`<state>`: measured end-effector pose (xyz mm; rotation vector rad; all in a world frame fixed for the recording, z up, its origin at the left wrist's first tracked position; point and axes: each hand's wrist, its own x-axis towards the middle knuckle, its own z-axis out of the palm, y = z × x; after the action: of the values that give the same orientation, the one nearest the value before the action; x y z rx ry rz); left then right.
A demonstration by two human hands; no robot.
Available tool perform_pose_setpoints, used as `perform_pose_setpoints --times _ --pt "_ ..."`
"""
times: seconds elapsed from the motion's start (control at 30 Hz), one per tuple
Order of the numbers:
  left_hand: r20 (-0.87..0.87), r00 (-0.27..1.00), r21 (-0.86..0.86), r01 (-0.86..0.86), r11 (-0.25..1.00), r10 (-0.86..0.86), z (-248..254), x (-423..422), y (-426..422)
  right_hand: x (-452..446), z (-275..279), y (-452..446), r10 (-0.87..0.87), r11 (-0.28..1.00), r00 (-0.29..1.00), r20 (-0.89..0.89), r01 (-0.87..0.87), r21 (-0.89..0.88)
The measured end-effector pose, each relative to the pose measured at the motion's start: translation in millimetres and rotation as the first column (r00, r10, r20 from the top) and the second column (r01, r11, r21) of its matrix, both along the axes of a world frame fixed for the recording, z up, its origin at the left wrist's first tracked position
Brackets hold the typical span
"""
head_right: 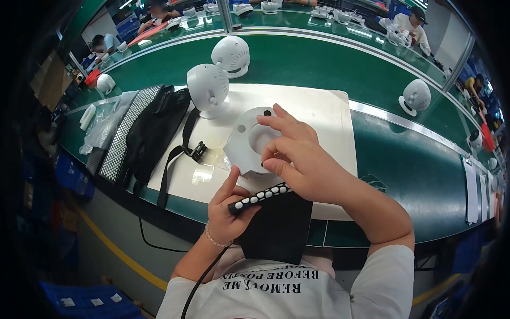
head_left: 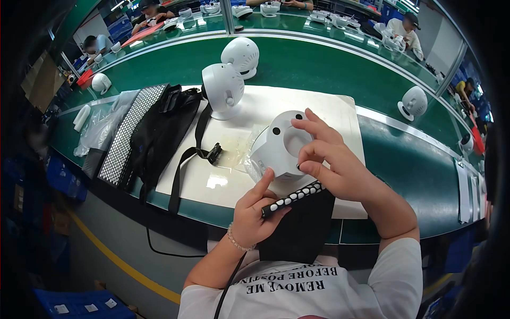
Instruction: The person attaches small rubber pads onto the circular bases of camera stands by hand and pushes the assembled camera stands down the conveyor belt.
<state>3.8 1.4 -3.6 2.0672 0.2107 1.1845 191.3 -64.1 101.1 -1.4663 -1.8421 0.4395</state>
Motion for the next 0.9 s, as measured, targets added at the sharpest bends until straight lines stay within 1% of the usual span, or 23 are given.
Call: perform_pose_setpoints --times 0.1,0.13,0.17,0.2,0.27,0.3,0.37,0.4,0.47,0.5,0.57,0.6,0.67,0.73,0.8,0.83,0.87,0.9 --pt "-0.009 1.0 -0.01 -0.01 1.0 0.01 -0.8 -0.1 1.2 -0.2 -0.7 -1.2 0.001 1.0 1.0 0.007 0.0 -0.031" --pt "-0.01 1.0 -0.011 -0.012 1.0 0.011 -0.3 0.5 0.5 -0.1 -2.1 -1.8 0.002 0.999 0.999 -0.037 -0.003 -0.033" --pt "0.001 1.0 -0.066 -0.024 0.998 0.024 0.8 1.5 -1.1 0.1 -3.3 -2.1 0.002 0.999 0.997 -0.081 -0.005 -0.036" --pt "0.011 0.999 -0.121 -0.034 0.992 0.035 2.0 2.2 -2.2 0.4 -4.0 -2.2 0.001 0.999 0.996 -0.084 -0.004 -0.036" --pt "0.026 0.999 -0.135 -0.023 0.991 0.027 4.0 3.7 -1.9 1.7 -4.8 -1.9 0.0 0.999 0.987 -0.162 -0.008 -0.054" --pt "0.041 0.999 -0.151 -0.013 0.988 0.019 4.1 4.3 -2.0 1.0 -5.1 -2.1 -0.003 0.999 0.986 -0.164 -0.006 -0.054" --pt "0.031 0.999 -0.14 -0.018 0.99 0.023 3.5 3.8 -1.6 -1.8 -5.1 -2.4 -0.044 0.999 0.998 -0.053 0.043 -0.028" --pt "0.024 0.999 -0.128 -0.027 0.991 0.03 3.2 3.4 -1.5 -1.8 -5.2 -3.7 -0.045 0.999 0.997 -0.055 0.044 -0.029" --pt "0.027 0.999 -0.145 -0.026 0.989 0.03 1.2 3.3 -2.4 -0.9 -5.1 -6.5 -0.076 0.989 0.975 0.207 0.047 0.144" --pt "0.032 0.999 -0.163 -0.024 0.986 0.03 0.4 3.5 -2.6 0.5 -5.7 -8.4 -0.074 0.989 0.975 0.209 0.044 0.144" --pt "0.013 1.0 -0.182 -0.021 0.983 0.024 -0.2 2.8 -1.8 2.1 -8.9 -14.1 -0.184 0.944 0.872 0.453 0.029 0.328" --pt "-0.009 1.0 -0.202 -0.018 0.979 0.016 -0.2 2.3 -1.8 0.1 -11.1 -17.4 -0.183 0.944 0.872 0.454 0.028 0.327" --pt "0.006 1.0 -0.189 -0.028 0.982 0.03 3.1 4.1 -3.2 -5.9 -17.4 -25.2 -0.333 0.885 0.746 0.577 0.036 0.464" --pt "0.014 0.999 -0.175 -0.036 0.984 0.039 4.5 4.1 -3.5 -14.6 -21.1 -26.7 -0.365 0.873 0.758 0.541 0.076 0.482" --pt "0.029 0.999 -0.166 -0.026 0.986 0.032 4.9 4.6 -3.9 -21.9 -20.7 -25.4 -0.188 0.919 0.9 0.394 0.019 0.395" --pt "0.028 0.999 -0.164 -0.023 0.986 0.028 4.0 4.1 -3.6 -26.3 -19.3 -22.8 -0.141 0.924 0.923 0.359 -0.007 0.382" --pt "-0.004 1.0 -0.157 -0.024 0.987 0.024 2.4 2.3 -2.8 -27.8 -21.1 -20.1 -0.144 0.924 0.922 0.358 -0.005 0.384" --pt "-0.036 0.999 -0.149 -0.027 0.989 0.022 1.9 1.3 -2.2 -28.2 -25.8 -16.6 -0.103 0.905 0.917 0.384 -0.074 0.419"
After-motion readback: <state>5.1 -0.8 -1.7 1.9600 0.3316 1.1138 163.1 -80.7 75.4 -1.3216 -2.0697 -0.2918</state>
